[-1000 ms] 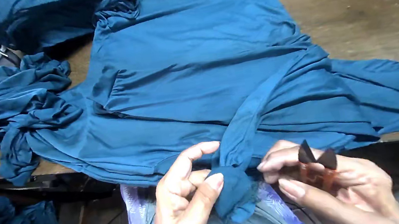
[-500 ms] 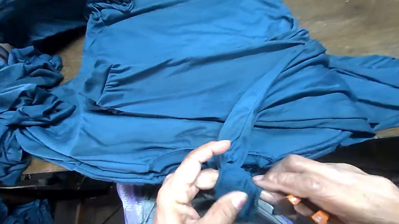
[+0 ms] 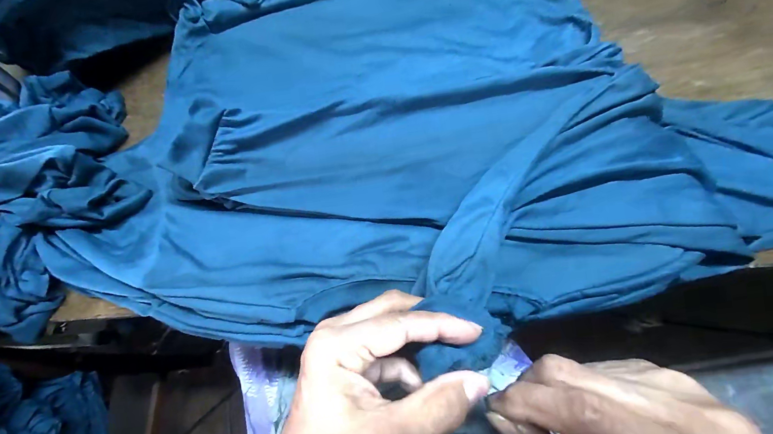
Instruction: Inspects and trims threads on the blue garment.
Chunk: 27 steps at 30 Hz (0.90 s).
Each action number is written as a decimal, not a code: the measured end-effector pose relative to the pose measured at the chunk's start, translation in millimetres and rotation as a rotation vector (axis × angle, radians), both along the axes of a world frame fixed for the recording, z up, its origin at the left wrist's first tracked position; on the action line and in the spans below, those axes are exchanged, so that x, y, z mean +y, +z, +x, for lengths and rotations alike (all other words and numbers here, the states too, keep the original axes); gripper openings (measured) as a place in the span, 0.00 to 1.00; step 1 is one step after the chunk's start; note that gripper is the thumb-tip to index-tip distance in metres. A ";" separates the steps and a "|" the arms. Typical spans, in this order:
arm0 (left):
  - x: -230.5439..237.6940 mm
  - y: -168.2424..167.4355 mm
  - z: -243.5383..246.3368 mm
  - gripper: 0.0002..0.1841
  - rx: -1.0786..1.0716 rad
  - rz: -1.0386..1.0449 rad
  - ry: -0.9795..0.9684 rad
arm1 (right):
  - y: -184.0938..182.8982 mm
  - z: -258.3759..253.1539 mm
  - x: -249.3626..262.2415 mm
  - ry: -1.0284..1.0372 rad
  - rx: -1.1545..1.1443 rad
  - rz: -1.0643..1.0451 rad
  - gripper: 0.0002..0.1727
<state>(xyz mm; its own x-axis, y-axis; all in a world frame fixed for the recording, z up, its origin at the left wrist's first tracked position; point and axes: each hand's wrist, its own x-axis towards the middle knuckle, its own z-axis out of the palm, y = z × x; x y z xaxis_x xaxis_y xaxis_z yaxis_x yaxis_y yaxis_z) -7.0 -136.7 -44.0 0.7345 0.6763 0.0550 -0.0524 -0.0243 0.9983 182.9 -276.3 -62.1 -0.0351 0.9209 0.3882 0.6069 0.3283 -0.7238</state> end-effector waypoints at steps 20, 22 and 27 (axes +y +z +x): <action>4.7 2.7 1.0 0.32 -0.068 -0.252 -0.109 | -0.6 39.3 -12.8 0.097 0.791 -0.561 0.22; 3.7 5.6 1.2 0.33 -0.054 -0.273 -0.110 | -1.3 35.4 -9.1 0.107 0.791 -0.568 0.21; 3.3 7.5 0.3 0.33 -0.046 -0.280 -0.114 | -1.7 33.7 -1.2 0.106 0.813 -0.585 0.20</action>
<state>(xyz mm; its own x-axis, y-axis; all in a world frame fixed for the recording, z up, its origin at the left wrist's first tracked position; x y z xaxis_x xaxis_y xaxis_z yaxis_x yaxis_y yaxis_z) -6.7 -133.4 -36.5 0.8074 0.5835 -0.0875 -0.0841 0.2605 0.9618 216.5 -277.5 -63.9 -0.0538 0.9820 -0.1810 -0.1546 -0.1873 -0.9701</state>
